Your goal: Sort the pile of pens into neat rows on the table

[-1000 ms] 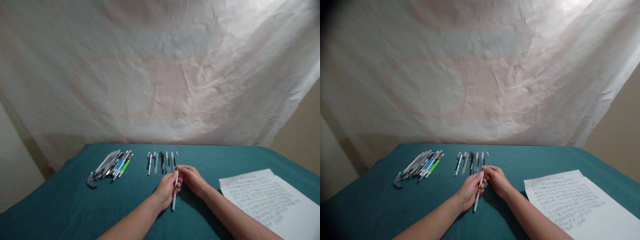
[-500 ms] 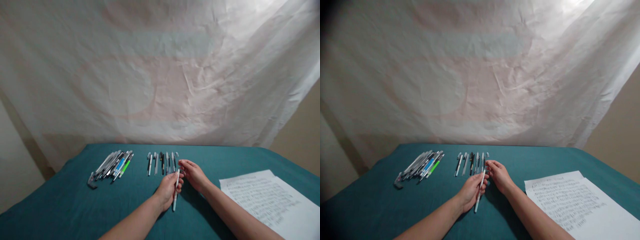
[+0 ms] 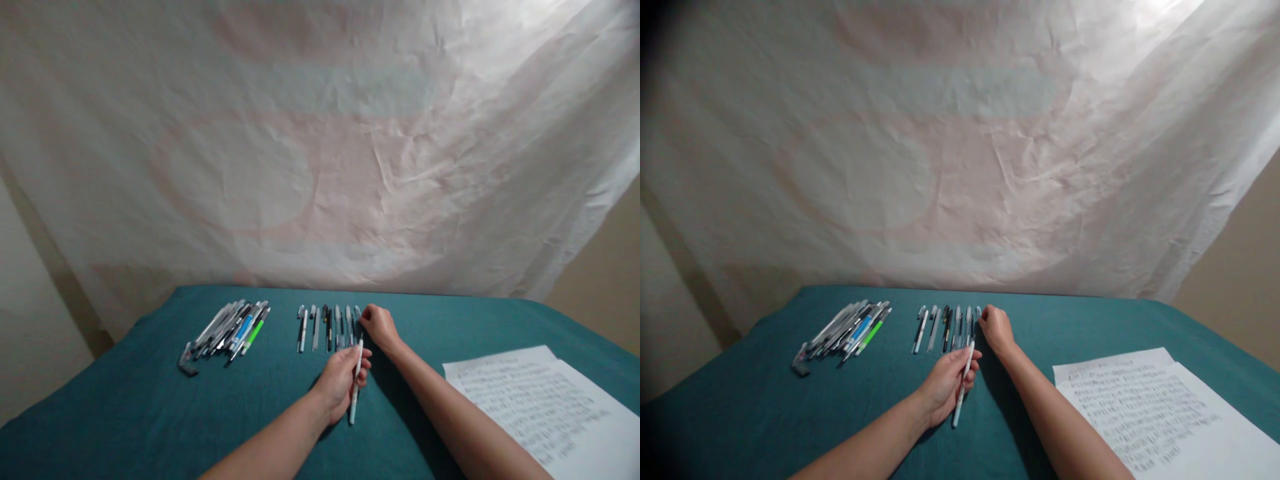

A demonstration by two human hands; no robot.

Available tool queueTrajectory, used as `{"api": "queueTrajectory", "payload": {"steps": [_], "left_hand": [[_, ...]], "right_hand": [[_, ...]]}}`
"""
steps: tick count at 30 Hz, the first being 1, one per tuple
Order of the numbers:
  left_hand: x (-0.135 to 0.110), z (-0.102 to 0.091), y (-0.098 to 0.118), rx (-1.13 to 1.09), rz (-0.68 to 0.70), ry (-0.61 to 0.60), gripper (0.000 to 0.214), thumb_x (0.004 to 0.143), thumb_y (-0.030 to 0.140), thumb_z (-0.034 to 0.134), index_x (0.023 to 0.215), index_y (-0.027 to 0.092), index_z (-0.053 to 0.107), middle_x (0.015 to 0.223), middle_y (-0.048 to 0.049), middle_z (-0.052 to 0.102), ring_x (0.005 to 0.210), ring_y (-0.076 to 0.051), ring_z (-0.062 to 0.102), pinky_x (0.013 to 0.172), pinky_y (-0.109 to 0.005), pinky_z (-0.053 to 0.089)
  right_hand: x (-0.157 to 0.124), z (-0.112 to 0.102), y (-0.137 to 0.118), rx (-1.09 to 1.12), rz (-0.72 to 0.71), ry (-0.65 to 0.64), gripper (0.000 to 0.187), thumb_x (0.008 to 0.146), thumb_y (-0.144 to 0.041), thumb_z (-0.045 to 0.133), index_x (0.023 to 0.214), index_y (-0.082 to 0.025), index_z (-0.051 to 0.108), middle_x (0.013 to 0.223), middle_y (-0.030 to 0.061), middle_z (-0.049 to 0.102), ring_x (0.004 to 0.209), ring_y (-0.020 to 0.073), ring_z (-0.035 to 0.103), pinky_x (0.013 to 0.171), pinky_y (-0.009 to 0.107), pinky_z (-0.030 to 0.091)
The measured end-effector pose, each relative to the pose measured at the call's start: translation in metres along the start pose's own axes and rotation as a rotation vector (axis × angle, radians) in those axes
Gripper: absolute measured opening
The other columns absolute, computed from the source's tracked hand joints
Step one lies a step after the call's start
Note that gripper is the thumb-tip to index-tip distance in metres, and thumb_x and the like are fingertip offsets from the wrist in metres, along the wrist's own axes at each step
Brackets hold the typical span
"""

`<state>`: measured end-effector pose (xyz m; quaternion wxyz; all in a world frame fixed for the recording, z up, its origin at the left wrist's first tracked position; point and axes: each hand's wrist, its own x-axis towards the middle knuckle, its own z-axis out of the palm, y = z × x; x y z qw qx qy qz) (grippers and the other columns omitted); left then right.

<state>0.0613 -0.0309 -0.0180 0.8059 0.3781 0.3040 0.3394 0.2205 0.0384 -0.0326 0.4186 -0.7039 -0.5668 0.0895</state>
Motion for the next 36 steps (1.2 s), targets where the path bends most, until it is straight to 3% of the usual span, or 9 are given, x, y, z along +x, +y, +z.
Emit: {"api": "queueTrajectory", "payload": {"steps": [8,17,21,25,30,33,36], "left_hand": [[0.001,0.0,0.0,-0.005,-0.007,-0.001,0.029,0.074,0.039,0.051,0.083,0.012,0.054,0.063,0.0001,0.049,0.049,-0.003,0.041,0.045,-0.017,0.027],[0.001,0.0,0.004,-0.066,-0.012,0.019,0.026,0.075,0.035,0.051,0.082,0.011,0.055,0.063,-0.0003,0.048,0.048,-0.003,0.04,0.044,-0.016,0.028],[0.002,0.0,0.004,-0.101,-0.008,0.02,0.025,0.075,0.034,0.051,0.083,0.011,0.055,0.064,-0.0004,0.048,0.049,-0.003,0.041,0.045,-0.016,0.029],[0.002,0.0,0.005,-0.139,-0.007,0.021,0.024,0.076,0.033,0.05,0.085,0.011,0.054,0.065,-0.0003,0.047,0.049,-0.003,0.041,0.045,-0.015,0.029],[0.0,0.002,0.006,-0.162,0.003,0.002,0.023,0.077,0.032,0.049,0.084,0.011,0.052,0.065,0.0002,0.046,0.049,-0.002,0.04,0.045,-0.014,0.028],[0.0,0.003,0.006,-0.163,0.002,-0.005,0.022,0.077,0.032,0.05,0.083,0.011,0.051,0.065,0.0002,0.046,0.049,-0.002,0.04,0.045,-0.014,0.028],[0.0,0.003,0.006,-0.144,0.001,-0.017,0.024,0.076,0.033,0.05,0.085,0.011,0.052,0.065,0.0004,0.046,0.048,-0.002,0.04,0.045,-0.014,0.029]], "right_hand": [[0.001,0.004,0.0,-0.103,-0.003,-0.024,0.011,0.064,-0.028,0.06,0.064,-0.017,0.056,0.066,0.0036,0.06,0.063,0.0139,0.051,0.058,0.022,0.03],[0.006,-0.011,0.01,0.002,0.112,-0.132,0.022,0.073,-0.031,0.048,0.073,-0.013,0.061,0.061,0.0057,0.063,0.055,0.0132,0.055,0.053,0.021,0.036],[-0.002,-0.02,0.007,0.103,0.152,-0.248,0.02,0.072,-0.027,0.049,0.078,-0.011,0.061,0.061,0.0047,0.062,0.052,0.0109,0.054,0.048,0.019,0.036],[-0.02,-0.03,-0.013,0.238,0.158,-0.427,0.028,0.073,-0.037,0.049,0.076,-0.012,0.062,0.065,0.0042,0.062,0.053,0.0094,0.053,0.045,0.017,0.036],[-0.04,-0.044,-0.035,0.694,0.295,-0.764,0.037,0.071,-0.048,0.051,0.078,-0.013,0.06,0.066,0.0013,0.056,0.056,0.0072,0.05,0.049,0.017,0.036],[-0.043,-0.046,-0.038,0.78,0.321,-0.786,0.034,0.065,-0.046,0.059,0.075,-0.013,0.059,0.063,-0.0005,0.054,0.055,0.0067,0.049,0.051,0.018,0.037],[-0.042,-0.045,-0.038,0.776,0.317,-0.715,0.034,0.062,-0.044,0.063,0.073,-0.012,0.06,0.062,-0.0001,0.054,0.055,0.0069,0.048,0.051,0.018,0.036]]}}
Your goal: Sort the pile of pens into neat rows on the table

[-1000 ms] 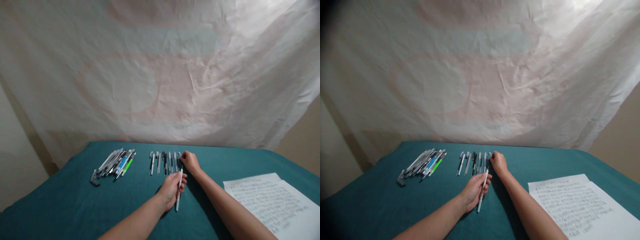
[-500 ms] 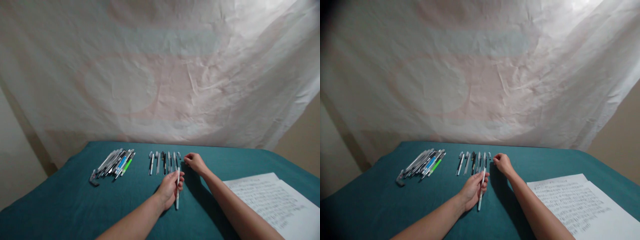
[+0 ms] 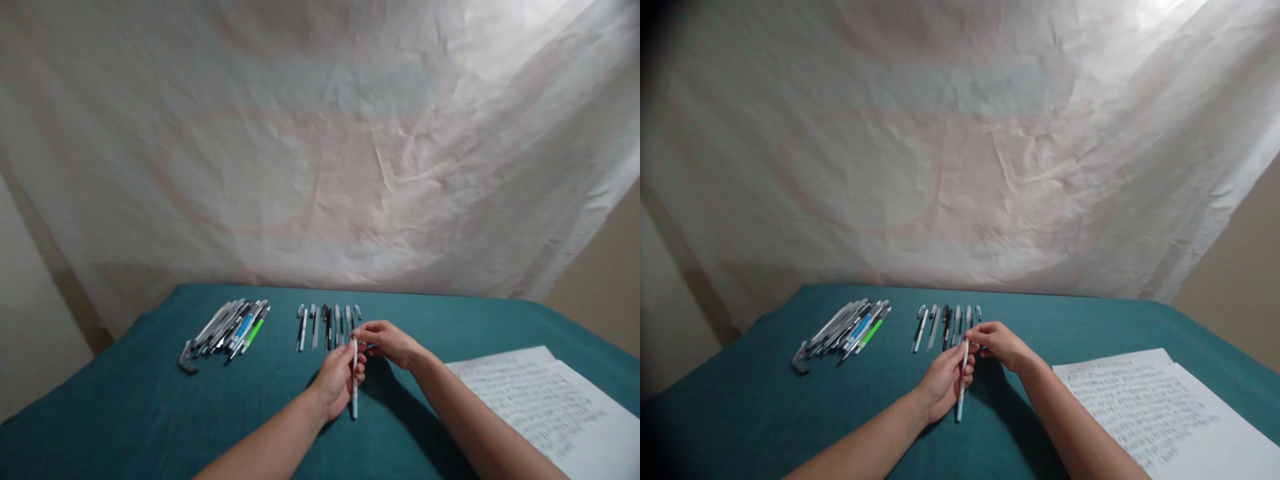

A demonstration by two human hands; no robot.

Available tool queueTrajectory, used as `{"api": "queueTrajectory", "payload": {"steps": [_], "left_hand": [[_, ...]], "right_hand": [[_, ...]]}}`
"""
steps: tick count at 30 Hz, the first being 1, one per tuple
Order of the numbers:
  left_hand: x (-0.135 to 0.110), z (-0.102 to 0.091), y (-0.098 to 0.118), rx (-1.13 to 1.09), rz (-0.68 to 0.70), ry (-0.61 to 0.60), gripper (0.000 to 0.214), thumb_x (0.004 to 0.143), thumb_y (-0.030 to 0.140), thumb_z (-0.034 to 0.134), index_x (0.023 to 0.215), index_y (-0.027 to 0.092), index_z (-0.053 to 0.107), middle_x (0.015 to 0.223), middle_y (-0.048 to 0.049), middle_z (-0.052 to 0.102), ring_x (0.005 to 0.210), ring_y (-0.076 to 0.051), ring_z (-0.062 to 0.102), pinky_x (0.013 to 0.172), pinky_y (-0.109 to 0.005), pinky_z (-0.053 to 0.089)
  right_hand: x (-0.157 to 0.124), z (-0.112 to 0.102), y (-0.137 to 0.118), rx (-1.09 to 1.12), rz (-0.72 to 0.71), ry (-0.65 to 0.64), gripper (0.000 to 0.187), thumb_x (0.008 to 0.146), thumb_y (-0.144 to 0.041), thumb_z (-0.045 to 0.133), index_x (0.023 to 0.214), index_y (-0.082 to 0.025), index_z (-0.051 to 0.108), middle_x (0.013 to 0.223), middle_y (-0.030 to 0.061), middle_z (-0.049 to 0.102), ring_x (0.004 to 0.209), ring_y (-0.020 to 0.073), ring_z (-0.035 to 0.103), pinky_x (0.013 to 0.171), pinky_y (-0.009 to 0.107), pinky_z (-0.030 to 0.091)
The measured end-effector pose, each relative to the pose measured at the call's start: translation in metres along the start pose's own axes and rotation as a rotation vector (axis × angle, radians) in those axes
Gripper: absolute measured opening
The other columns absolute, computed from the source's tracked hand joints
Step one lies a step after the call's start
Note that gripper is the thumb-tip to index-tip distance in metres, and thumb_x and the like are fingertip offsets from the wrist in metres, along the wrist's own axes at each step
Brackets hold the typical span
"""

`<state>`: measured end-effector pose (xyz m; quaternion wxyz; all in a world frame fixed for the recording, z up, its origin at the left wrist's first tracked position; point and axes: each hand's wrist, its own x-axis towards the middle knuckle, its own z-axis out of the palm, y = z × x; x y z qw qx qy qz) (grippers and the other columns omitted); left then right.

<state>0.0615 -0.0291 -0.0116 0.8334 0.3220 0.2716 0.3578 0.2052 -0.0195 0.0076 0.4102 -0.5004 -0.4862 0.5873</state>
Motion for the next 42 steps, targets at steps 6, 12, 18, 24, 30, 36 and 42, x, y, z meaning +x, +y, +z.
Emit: {"api": "queueTrajectory", "payload": {"steps": [6,12,18,24,30,36,42], "left_hand": [[-0.001,-0.001,-0.002,0.057,0.002,-0.001,0.026,0.075,0.036,0.05,0.081,0.011,0.052,0.063,0.0005,0.047,0.048,-0.003,0.041,0.046,-0.016,0.029],[-0.002,-0.001,-0.003,0.107,0.004,-0.025,0.028,0.074,0.039,0.05,0.082,0.012,0.052,0.064,0.0003,0.048,0.049,-0.003,0.042,0.046,-0.017,0.029],[-0.002,0.0,-0.002,0.126,-0.001,-0.012,0.029,0.073,0.04,0.051,0.082,0.012,0.053,0.063,0.0002,0.048,0.049,-0.004,0.042,0.047,-0.017,0.031],[-0.002,0.0,-0.001,0.118,-0.002,-0.006,0.029,0.073,0.04,0.051,0.082,0.012,0.053,0.063,0.0001,0.048,0.049,-0.004,0.042,0.047,-0.017,0.031],[-0.001,-0.001,-0.001,0.079,-0.011,-0.009,0.028,0.073,0.038,0.053,0.081,0.012,0.055,0.063,0.0,0.049,0.05,-0.004,0.043,0.048,-0.017,0.032],[-0.002,0.0,0.002,0.015,0.038,-0.017,0.029,0.069,0.037,0.058,0.084,0.013,0.059,0.062,0.0012,0.05,0.052,-0.004,0.044,0.05,-0.017,0.033],[-0.006,0.003,0.009,-0.026,0.142,0.003,0.034,0.065,0.04,0.061,0.086,0.013,0.059,0.054,0.005,0.042,0.045,-0.001,0.034,0.041,-0.014,0.022]], "right_hand": [[0.014,-0.009,-0.014,-0.033,-0.198,0.196,0.032,0.065,-0.044,0.059,0.073,-0.012,0.059,0.07,0.0025,0.057,0.054,0.0063,0.046,0.046,0.017,0.035],[0.049,-0.046,-0.028,-0.115,-0.22,0.511,0.029,0.073,-0.042,0.049,0.075,-0.014,0.056,0.073,0.0046,0.06,0.049,0.005,0.047,0.045,0.016,0.038],[0.076,-0.062,-0.001,-0.329,-0.058,0.551,0.027,0.071,-0.034,0.053,0.055,-0.012,0.054,0.042,0.0002,0.051,0.036,0.0049,0.04,0.038,0.016,0.033],[0.09,-0.058,0.017,-0.556,0.028,0.564,0.027,0.068,-0.034,0.056,0.056,-0.011,0.059,0.043,0.0023,0.055,0.036,0.0072,0.045,0.04,0.018,0.034],[0.088,-0.058,0.017,-0.674,0.031,0.547,0.029,0.071,-0.033,0.052,0.058,-0.01,0.062,0.05,0.0058,0.06,0.038,0.0083,0.048,0.043,0.019,0.035],[0.063,-0.048,0.01,-0.673,0.006,0.482,0.023,0.073,-0.029,0.05,0.073,-0.009,0.062,0.056,0.005,0.062,0.043,0.0084,0.051,0.041,0.017,0.035],[0.013,-0.017,-0.001,-0.618,-0.037,0.252,0.022,0.071,-0.033,0.052,0.071,-0.012,0.06,0.056,0.002,0.06,0.044,0.0084,0.051,0.038,0.016,0.035]]}}
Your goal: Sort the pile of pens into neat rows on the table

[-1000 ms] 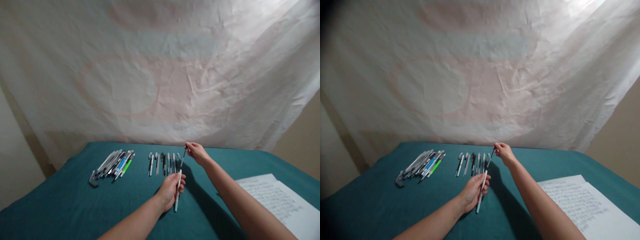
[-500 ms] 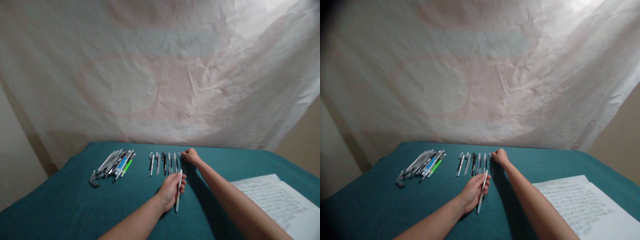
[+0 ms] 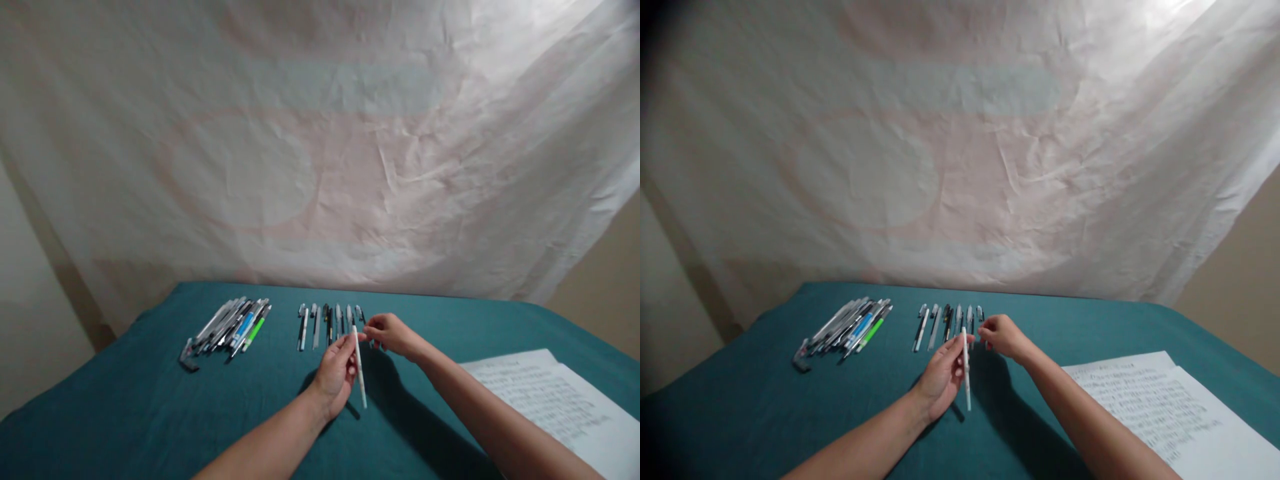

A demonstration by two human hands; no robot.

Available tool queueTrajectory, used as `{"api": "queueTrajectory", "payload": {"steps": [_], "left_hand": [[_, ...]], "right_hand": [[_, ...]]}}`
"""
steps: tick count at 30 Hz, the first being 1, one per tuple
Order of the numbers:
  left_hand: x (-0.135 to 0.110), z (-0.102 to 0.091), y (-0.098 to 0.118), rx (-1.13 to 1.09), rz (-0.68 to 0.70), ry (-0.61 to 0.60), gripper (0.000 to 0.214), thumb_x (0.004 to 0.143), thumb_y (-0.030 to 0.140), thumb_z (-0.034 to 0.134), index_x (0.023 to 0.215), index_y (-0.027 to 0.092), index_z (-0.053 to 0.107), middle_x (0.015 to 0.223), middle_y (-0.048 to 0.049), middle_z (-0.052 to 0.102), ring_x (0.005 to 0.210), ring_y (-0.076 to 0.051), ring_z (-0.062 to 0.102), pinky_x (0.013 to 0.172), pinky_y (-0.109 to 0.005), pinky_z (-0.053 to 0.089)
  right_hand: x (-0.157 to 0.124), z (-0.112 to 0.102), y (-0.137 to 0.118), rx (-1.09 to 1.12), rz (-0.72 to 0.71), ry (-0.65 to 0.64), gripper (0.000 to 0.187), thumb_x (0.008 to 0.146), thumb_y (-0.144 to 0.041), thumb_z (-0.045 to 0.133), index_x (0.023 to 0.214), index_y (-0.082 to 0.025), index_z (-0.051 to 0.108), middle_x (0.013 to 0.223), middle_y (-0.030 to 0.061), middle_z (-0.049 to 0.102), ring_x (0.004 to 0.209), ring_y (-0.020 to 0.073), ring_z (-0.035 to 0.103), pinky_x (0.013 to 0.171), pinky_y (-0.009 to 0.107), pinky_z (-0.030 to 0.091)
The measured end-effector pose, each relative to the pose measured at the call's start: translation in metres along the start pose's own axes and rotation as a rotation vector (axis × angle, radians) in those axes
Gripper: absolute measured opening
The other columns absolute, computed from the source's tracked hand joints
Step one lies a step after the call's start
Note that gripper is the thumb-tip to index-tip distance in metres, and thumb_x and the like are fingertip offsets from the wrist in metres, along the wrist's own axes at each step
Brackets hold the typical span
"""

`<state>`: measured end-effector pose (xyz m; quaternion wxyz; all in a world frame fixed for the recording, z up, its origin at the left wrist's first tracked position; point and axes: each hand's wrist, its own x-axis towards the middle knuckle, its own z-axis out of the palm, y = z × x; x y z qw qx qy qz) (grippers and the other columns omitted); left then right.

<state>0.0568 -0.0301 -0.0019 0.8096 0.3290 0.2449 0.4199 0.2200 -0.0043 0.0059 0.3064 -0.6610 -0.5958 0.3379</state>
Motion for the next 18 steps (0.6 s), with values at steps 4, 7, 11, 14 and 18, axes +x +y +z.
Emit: {"api": "queueTrajectory", "payload": {"steps": [4,7,11,14,18], "left_hand": [[0.002,-0.002,-0.002,0.003,0.068,0.053,0.037,0.064,0.042,0.061,0.086,0.013,0.058,0.054,0.0048,0.043,0.043,-0.001,0.033,0.041,-0.014,0.023],[0.005,-0.005,-0.004,-0.013,0.112,0.065,0.036,0.066,0.041,0.06,0.087,0.012,0.057,0.054,0.0044,0.045,0.044,-0.001,0.037,0.043,-0.014,0.028],[0.007,-0.006,-0.006,-0.043,0.118,0.076,0.033,0.068,0.037,0.06,0.089,0.012,0.056,0.056,0.0033,0.047,0.049,-0.002,0.043,0.048,-0.014,0.035],[0.006,-0.006,-0.006,-0.033,0.116,0.163,0.033,0.066,0.037,0.061,0.087,0.012,0.057,0.065,0.0,0.053,0.053,-0.003,0.046,0.049,-0.014,0.037],[0.004,-0.008,-0.006,-0.035,0.118,0.211,0.037,0.068,0.041,0.057,0.091,0.013,0.054,0.073,-0.0031,0.055,0.055,-0.005,0.048,0.048,-0.016,0.038]], "right_hand": [[-0.036,0.007,-0.02,0.205,-0.062,-0.206,0.032,0.074,-0.044,0.047,0.071,-0.013,0.055,0.063,0.0025,0.06,0.045,0.0078,0.05,0.037,0.017,0.035],[-0.053,0.014,-0.03,0.277,-0.067,-0.224,0.036,0.074,-0.048,0.043,0.073,-0.014,0.053,0.065,0.0019,0.058,0.046,0.0075,0.051,0.037,0.016,0.035],[-0.057,0.02,-0.032,0.221,-0.107,-0.196,0.031,0.068,-0.045,0.054,0.072,-0.014,0.053,0.058,-0.001,0.055,0.045,0.008,0.05,0.037,0.016,0.035],[-0.045,0.015,-0.025,0.159,-0.11,-0.155,0.027,0.069,-0.041,0.053,0.072,-0.014,0.055,0.054,-0.0009,0.055,0.044,0.0083,0.049,0.038,0.017,0.034],[-0.009,-0.003,-0.007,-0.139,-0.009,0.088,0.022,0.07,-0.033,0.05,0.069,-0.013,0.058,0.054,0.0013,0.06,0.042,0.0079,0.05,0.04,0.017,0.033]]}}
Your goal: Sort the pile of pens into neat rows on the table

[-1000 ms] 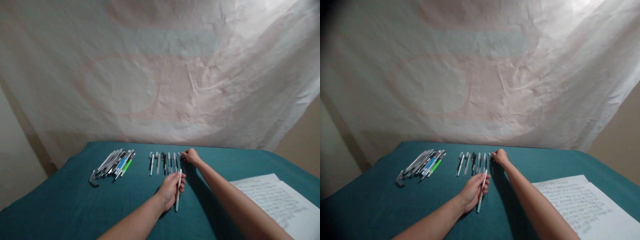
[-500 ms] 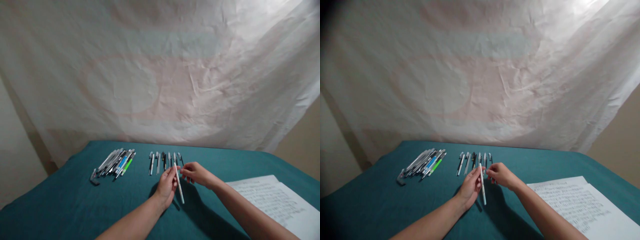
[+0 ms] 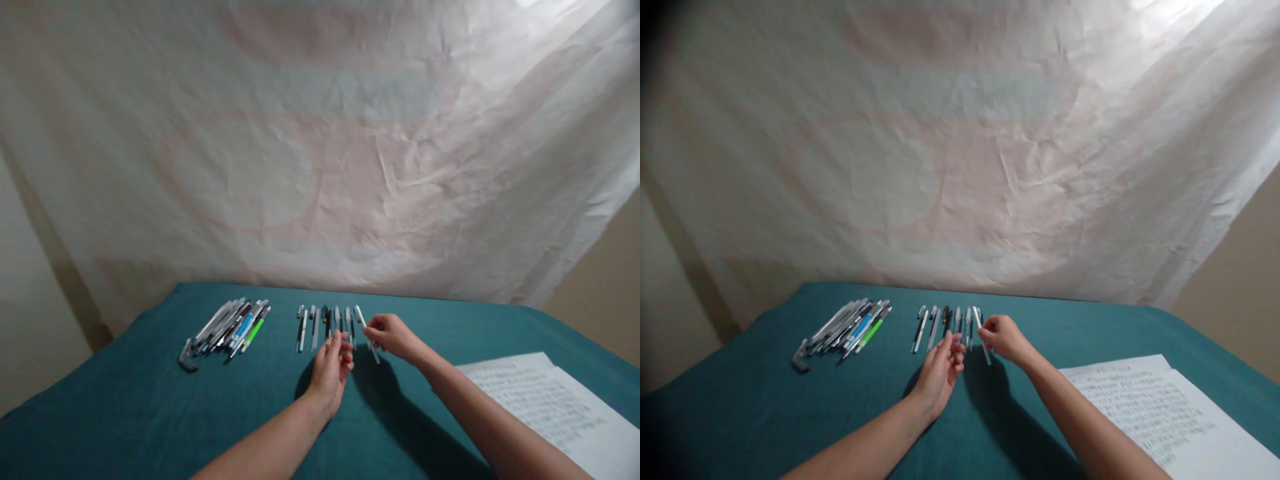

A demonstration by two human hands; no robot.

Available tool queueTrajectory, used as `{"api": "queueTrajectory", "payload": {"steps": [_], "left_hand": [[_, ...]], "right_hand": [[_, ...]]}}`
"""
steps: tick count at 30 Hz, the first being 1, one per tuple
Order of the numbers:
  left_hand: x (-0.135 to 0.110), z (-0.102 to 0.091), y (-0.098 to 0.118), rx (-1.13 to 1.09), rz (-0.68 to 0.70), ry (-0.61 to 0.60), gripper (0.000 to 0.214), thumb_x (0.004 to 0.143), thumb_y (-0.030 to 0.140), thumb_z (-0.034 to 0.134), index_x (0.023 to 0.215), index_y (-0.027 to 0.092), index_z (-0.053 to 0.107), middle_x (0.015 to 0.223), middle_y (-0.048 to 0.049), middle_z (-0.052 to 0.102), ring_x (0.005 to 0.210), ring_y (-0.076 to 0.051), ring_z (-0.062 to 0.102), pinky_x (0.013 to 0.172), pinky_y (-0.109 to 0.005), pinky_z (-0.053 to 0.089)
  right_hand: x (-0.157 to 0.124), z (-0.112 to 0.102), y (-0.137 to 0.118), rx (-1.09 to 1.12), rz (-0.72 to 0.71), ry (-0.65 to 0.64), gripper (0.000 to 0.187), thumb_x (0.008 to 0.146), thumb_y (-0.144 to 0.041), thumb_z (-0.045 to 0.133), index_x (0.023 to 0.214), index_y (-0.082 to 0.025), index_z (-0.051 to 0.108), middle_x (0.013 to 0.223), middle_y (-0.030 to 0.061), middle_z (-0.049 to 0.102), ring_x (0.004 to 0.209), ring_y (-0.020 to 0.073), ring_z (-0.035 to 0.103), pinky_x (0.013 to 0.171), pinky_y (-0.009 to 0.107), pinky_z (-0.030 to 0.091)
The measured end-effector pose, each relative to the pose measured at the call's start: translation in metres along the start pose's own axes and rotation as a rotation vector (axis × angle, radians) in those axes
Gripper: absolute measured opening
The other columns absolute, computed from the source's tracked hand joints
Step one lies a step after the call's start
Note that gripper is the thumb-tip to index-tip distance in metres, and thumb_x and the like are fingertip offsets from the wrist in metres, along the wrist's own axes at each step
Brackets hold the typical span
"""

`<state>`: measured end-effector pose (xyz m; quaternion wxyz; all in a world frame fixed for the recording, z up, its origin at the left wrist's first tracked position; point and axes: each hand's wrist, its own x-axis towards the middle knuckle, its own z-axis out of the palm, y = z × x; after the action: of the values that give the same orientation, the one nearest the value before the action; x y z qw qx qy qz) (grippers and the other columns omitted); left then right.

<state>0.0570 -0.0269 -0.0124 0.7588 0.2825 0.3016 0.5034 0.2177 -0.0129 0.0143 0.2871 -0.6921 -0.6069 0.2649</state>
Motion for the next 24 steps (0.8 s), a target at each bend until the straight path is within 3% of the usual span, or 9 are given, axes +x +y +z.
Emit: {"api": "queueTrajectory", "payload": {"steps": [3,9,17,24], "left_hand": [[0.0,-0.001,-0.001,-0.009,-0.006,-0.035,0.036,0.07,0.043,0.055,0.09,0.013,0.052,0.069,-0.0016,0.053,0.053,-0.005,0.047,0.046,-0.016,0.035],[0.0,0.0,0.0,-0.008,-0.036,-0.046,0.035,0.071,0.044,0.052,0.087,0.013,0.05,0.067,-0.0003,0.052,0.051,-0.004,0.045,0.045,-0.017,0.032],[0.0,0.001,0.0,0.01,-0.045,-0.055,0.033,0.072,0.043,0.051,0.086,0.013,0.049,0.067,0.0001,0.051,0.051,-0.004,0.044,0.046,-0.017,0.03],[0.0,0.003,0.004,0.118,0.016,-0.089,0.036,0.072,0.046,0.048,0.087,0.013,0.048,0.066,0.0006,0.05,0.05,-0.004,0.044,0.046,-0.017,0.03]], "right_hand": [[0.027,-0.004,0.018,-0.087,0.055,0.07,0.019,0.068,-0.027,0.053,0.058,-0.012,0.059,0.05,0.0037,0.06,0.043,0.0091,0.051,0.043,0.017,0.033],[0.052,0.008,0.035,-0.149,0.108,0.06,0.025,0.067,-0.029,0.052,0.051,-0.013,0.06,0.047,0.0059,0.06,0.039,0.0105,0.051,0.043,0.02,0.034],[0.056,0.014,0.038,-0.187,0.092,0.071,0.025,0.069,-0.033,0.051,0.06,-0.013,0.063,0.05,0.0058,0.061,0.041,0.0107,0.052,0.043,0.019,0.033],[0.042,0.009,0.031,-0.239,0.058,0.143,0.025,0.069,-0.036,0.053,0.066,-0.013,0.062,0.057,0.0067,0.062,0.052,0.0128,0.055,0.049,0.02,0.034]]}}
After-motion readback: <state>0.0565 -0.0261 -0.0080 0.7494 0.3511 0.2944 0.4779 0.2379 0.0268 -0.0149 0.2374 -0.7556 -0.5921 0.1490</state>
